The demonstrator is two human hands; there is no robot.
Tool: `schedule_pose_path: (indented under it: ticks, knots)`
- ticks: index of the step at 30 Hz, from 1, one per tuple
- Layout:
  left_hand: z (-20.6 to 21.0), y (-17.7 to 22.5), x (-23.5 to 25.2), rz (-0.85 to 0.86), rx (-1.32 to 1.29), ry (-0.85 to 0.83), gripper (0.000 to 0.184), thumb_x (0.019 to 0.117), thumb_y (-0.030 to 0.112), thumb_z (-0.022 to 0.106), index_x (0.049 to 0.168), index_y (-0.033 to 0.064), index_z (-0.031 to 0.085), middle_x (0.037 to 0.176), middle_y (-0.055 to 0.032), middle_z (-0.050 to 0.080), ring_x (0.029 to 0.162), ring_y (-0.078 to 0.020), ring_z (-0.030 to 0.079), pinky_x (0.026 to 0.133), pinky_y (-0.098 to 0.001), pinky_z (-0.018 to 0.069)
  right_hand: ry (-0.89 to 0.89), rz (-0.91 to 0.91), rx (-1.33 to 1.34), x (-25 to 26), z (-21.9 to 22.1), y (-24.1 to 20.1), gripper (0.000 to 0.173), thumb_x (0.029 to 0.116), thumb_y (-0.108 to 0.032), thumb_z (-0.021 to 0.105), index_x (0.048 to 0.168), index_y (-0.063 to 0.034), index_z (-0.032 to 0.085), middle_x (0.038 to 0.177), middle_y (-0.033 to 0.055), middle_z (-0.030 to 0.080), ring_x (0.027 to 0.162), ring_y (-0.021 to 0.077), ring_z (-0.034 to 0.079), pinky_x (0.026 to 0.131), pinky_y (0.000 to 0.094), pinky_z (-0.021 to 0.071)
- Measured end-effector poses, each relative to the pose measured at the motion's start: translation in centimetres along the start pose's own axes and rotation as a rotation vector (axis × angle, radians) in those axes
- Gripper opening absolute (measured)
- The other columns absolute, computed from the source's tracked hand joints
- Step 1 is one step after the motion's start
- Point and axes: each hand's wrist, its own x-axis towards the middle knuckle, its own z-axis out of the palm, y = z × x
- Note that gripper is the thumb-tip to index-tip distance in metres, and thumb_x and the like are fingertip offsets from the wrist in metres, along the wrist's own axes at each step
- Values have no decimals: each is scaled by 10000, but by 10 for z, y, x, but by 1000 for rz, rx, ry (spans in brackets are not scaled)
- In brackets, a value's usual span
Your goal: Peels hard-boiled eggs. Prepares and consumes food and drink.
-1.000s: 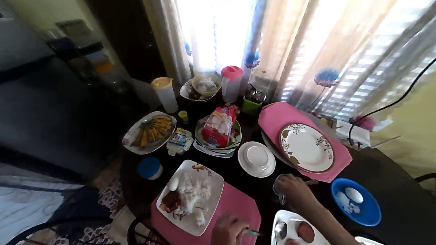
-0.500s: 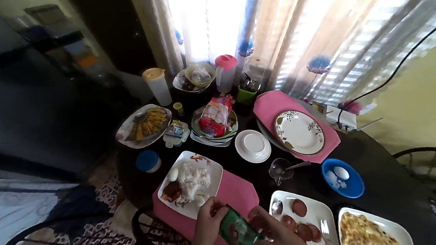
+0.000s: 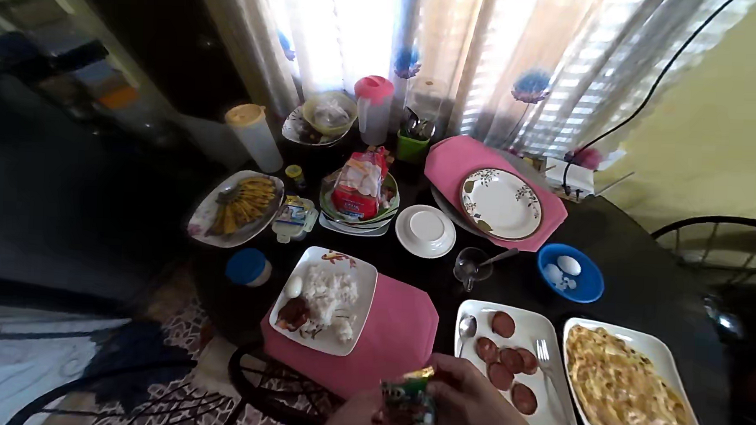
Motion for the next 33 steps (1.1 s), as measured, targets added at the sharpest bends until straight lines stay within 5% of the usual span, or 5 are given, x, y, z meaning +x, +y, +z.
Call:
schedule_pose_path:
  ticks: [5, 10, 19, 23, 33]
  knots:
    - [1, -7, -26, 393, -45, -13, 451, 1103, 329, 276, 1362, 39, 503, 1136, -53, 706, 1009, -169, 692, 903, -397, 578, 95, 233, 332, -5, 15, 7, 114, 1006, -112, 590, 1052, -44, 669, 918, 22, 720, 820, 122, 705, 749, 332, 614]
    - [21, 0, -47, 570, 134, 113, 340, 987, 19, 576, 1323, -27, 568, 1137, -82, 721, 1004, -163, 711, 896, -376, 603, 129, 292, 471, -3, 17, 4, 191, 992, -174, 627, 1133, -50, 664, 1005, 62, 736, 873, 194, 731, 769, 408, 636]
    - [25, 6, -68, 724, 182, 238, 329, 974, -18, 560, 1298, -69, 582, 1166, -89, 709, 1052, -115, 691, 942, -315, 578, 1093, 579, 483, 78, -57, 55, 819, 986, -87, 673, 1585, -34, 118, 1415, 331, 449, 1023, 360, 662, 806, 448, 583]
    - [18, 11, -72, 768, 203, 225, 298, 967, -39, 555, 1261, -67, 596, 1139, -69, 717, 1035, -94, 693, 924, -295, 580, 1093, 612, 514, 101, -70, 71, 663, 1055, -162, 584, 1563, 4, 192, 1512, 323, 378, 1164, 402, 619, 904, 462, 569]
    - [-6, 24, -81, 784, 155, 144, 329, 985, -52, 524, 1313, -65, 541, 1177, -79, 696, 1044, -129, 695, 908, -345, 600, 1093, 484, 90, 94, -76, 98, 419, 1132, -198, 351, 1227, 146, 570, 1116, 272, 664, 995, 264, 685, 915, 405, 546]
